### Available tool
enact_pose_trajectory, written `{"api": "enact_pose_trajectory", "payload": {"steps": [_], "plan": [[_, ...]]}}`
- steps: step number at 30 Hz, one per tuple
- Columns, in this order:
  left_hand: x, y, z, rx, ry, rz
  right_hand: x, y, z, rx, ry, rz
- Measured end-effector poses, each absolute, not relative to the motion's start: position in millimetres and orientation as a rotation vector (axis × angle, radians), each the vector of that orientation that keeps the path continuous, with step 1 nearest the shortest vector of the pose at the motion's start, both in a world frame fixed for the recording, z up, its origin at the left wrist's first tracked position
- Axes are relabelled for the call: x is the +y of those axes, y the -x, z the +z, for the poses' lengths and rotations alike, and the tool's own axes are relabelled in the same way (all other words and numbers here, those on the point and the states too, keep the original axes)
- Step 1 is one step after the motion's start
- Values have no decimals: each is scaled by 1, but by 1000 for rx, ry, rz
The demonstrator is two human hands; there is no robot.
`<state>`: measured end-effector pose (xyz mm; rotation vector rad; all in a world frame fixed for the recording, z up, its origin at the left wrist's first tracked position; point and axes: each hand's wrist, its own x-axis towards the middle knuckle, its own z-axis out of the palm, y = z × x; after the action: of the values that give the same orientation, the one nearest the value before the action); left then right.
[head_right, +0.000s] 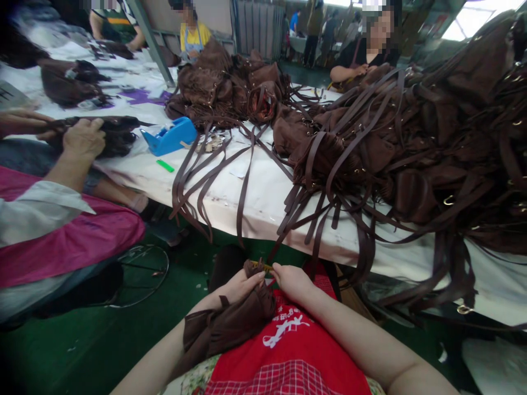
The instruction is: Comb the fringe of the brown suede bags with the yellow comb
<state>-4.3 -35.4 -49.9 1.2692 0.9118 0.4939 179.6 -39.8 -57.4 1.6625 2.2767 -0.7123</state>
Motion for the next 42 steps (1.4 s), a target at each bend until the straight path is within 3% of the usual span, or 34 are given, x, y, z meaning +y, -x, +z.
{"api": "enact_pose_trajectory", "payload": {"steps": [9, 16, 22, 27, 37, 42], "plan": [[-36, 13, -9, 857, -1516, 580, -52, -235, -102, 1927, -1763, -931], [-33, 4, -20, 871, -1513, 590, -43, -226, -10, 2474, -1883, -1121], [-36, 4, -17, 906, -1576, 407, -50, -186, 36, 2628, -1527, -607], [-34, 8, -16, 932, -1633, 415, -44, -178, 25, 2545, -1495, -432], [-35, 17, 6, 780, -1678, 554, -41, -210, -75, 2168, -1584, -782], [-29, 12, -12, 871, -1618, 549, -34, -220, -36, 2402, -1994, -1025]]}}
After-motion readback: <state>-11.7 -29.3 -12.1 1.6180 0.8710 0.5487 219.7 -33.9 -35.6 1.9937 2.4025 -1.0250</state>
